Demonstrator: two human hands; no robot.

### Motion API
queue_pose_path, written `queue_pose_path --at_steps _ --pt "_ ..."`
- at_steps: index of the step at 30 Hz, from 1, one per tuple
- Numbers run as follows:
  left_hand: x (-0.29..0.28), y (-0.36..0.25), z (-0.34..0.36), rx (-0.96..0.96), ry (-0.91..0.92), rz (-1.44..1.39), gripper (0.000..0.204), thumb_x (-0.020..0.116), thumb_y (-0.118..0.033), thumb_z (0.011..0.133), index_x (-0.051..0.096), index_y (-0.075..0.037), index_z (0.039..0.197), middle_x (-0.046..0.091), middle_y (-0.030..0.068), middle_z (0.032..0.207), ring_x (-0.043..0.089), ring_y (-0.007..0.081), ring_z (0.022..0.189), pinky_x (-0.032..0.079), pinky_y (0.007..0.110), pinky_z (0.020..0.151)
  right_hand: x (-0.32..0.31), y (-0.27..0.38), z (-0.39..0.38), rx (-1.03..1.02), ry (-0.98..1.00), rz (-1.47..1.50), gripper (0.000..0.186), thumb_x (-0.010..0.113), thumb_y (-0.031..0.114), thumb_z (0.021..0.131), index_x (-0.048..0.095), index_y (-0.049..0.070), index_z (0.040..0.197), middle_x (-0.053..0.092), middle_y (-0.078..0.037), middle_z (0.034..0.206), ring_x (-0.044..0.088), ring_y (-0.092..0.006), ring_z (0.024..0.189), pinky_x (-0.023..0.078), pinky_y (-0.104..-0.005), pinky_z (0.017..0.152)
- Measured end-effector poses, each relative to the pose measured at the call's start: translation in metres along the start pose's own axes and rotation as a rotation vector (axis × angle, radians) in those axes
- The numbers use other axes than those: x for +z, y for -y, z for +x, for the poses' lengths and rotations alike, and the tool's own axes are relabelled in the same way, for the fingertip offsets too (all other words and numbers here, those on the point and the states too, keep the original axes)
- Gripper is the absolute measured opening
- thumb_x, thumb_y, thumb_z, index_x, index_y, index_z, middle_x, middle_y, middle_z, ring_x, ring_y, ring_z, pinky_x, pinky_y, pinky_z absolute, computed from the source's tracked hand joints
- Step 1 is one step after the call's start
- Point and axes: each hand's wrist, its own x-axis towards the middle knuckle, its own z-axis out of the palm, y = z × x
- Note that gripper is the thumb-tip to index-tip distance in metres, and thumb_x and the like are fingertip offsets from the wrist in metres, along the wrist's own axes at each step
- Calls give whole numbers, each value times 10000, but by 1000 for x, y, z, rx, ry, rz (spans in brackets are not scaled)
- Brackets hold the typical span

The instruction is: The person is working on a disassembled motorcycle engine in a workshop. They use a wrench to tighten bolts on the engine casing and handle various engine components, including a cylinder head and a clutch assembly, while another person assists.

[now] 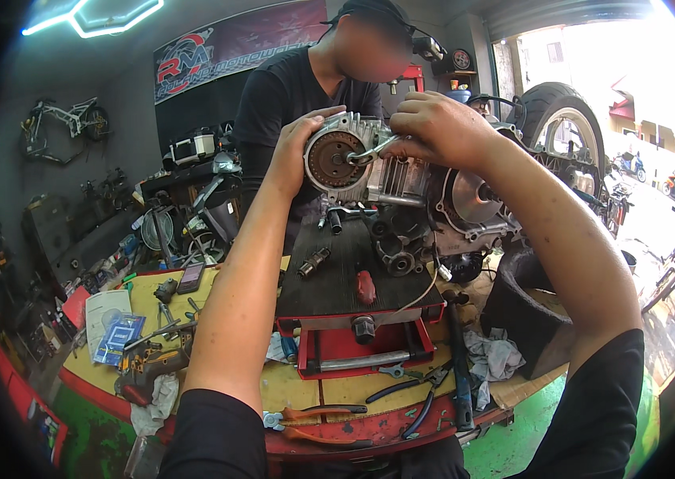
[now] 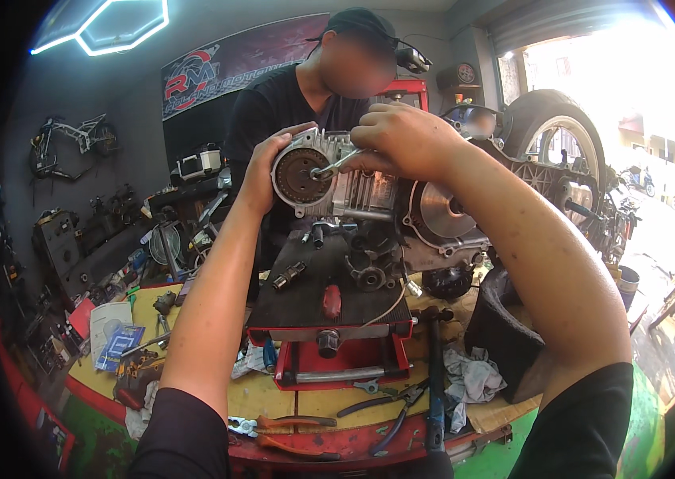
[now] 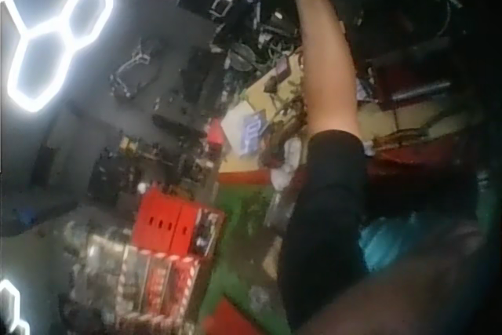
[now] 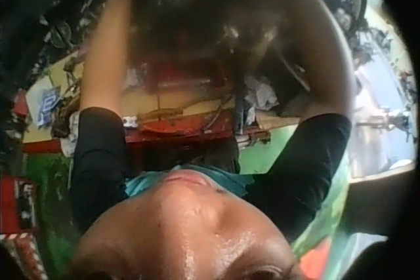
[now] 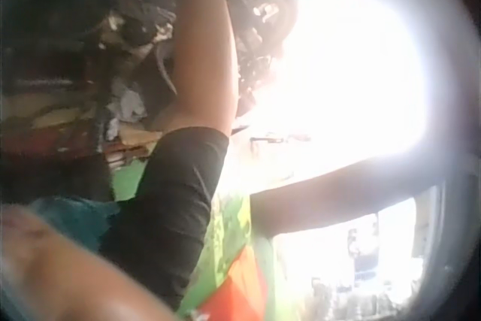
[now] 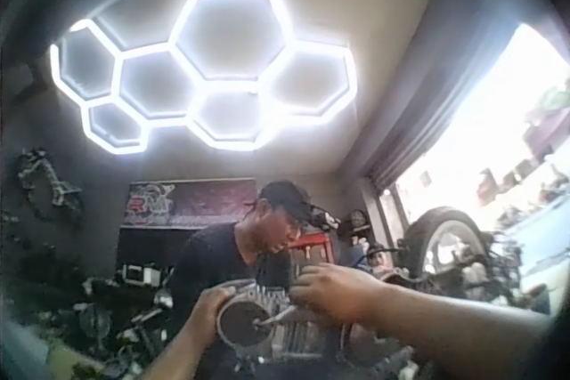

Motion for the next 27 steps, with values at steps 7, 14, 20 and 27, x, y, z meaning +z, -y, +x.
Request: queue_pose_path --at_steps 7,14,20,27 --pt "1 -1 0 5 6 -3 504 430 -244 1001 630 92 1320 729 159 1176 716 184 1034 564 297 931 0 0 0 -2 21 3 388 673 463 949 677 76 918 643 -104 884 648 -315 924 519 -445 845" --pt "0 0 0 -2 0 -7 502 430 -244 1001 636 90 1313 729 161 1176 717 190 1030 563 300 938 -1 2 0 -1 21 4 393 674 464 945 677 72 920 645 -106 883 651 -320 921 518 -444 845" --pt "1 0 0 0 2 -6 501 426 -245 1001 640 84 1313 728 160 1179 713 189 1041 563 301 937 -1 2 -1 -2 17 -15 392 676 460 941 688 68 957 649 -110 894 656 -326 928 515 -446 856" --pt "-1 0 0 13 9 14 499 422 -242 1004 639 85 1312 726 156 1185 709 184 1047 556 295 943 -4 5 -1 32 8 -1 421 680 480 936 687 60 962 653 -115 910 656 -331 951 513 -455 869"
